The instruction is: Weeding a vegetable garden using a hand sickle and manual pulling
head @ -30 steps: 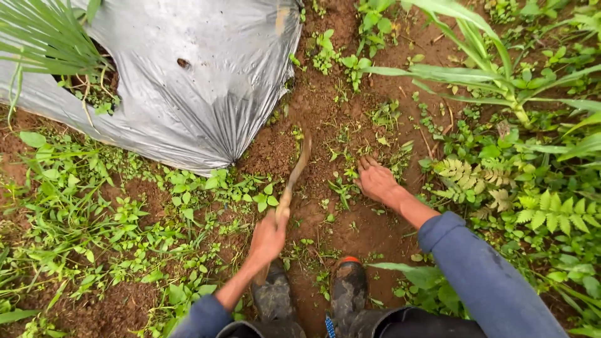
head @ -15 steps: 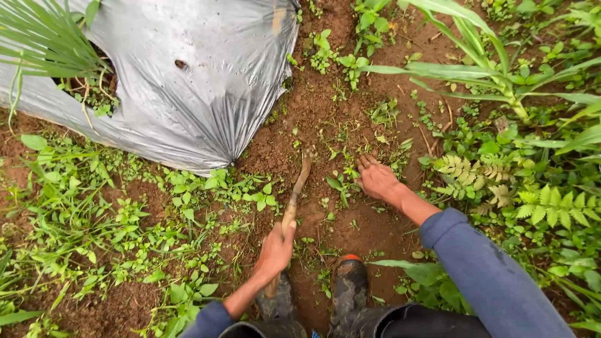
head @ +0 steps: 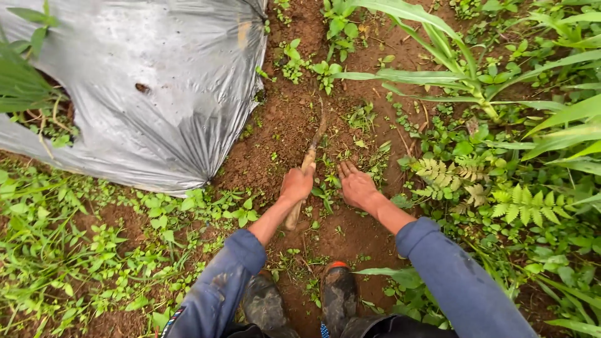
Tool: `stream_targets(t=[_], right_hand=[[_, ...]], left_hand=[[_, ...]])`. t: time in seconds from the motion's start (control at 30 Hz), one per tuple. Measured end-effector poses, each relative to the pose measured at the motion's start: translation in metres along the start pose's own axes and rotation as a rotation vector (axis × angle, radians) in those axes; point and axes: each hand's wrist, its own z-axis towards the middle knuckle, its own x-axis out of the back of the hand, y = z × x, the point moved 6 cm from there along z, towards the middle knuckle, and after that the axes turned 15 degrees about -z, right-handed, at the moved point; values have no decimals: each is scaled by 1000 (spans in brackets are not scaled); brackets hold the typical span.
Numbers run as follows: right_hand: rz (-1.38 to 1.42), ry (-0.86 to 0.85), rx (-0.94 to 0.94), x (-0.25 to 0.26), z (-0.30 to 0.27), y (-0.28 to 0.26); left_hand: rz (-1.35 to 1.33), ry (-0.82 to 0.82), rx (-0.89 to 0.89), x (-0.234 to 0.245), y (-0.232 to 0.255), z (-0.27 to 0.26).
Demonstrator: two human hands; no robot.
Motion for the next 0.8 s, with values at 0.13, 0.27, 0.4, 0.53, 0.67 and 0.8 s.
stream_targets(t=[0.13,0.27,0.4,0.53,0.67,0.8], right_hand=[[3,-39,-1,-11,5,0],[-73,-108,-24,14,-7,2],[-57,-85,1,15,-9,2],[-24,-72,36,16,-1,2],[-52,-82,16,-48,30,-9],[-89,-58,30,0,7,-3]], left_hand=[[-49,-8,141,-12,12,-56],[-120,9,192,3,117,-105],[-136,79,172,15,63,-75],[12,18,84,19,19,-99],[10,-13,63,24,22,-123],[39,41,-36,43,32,-80]])
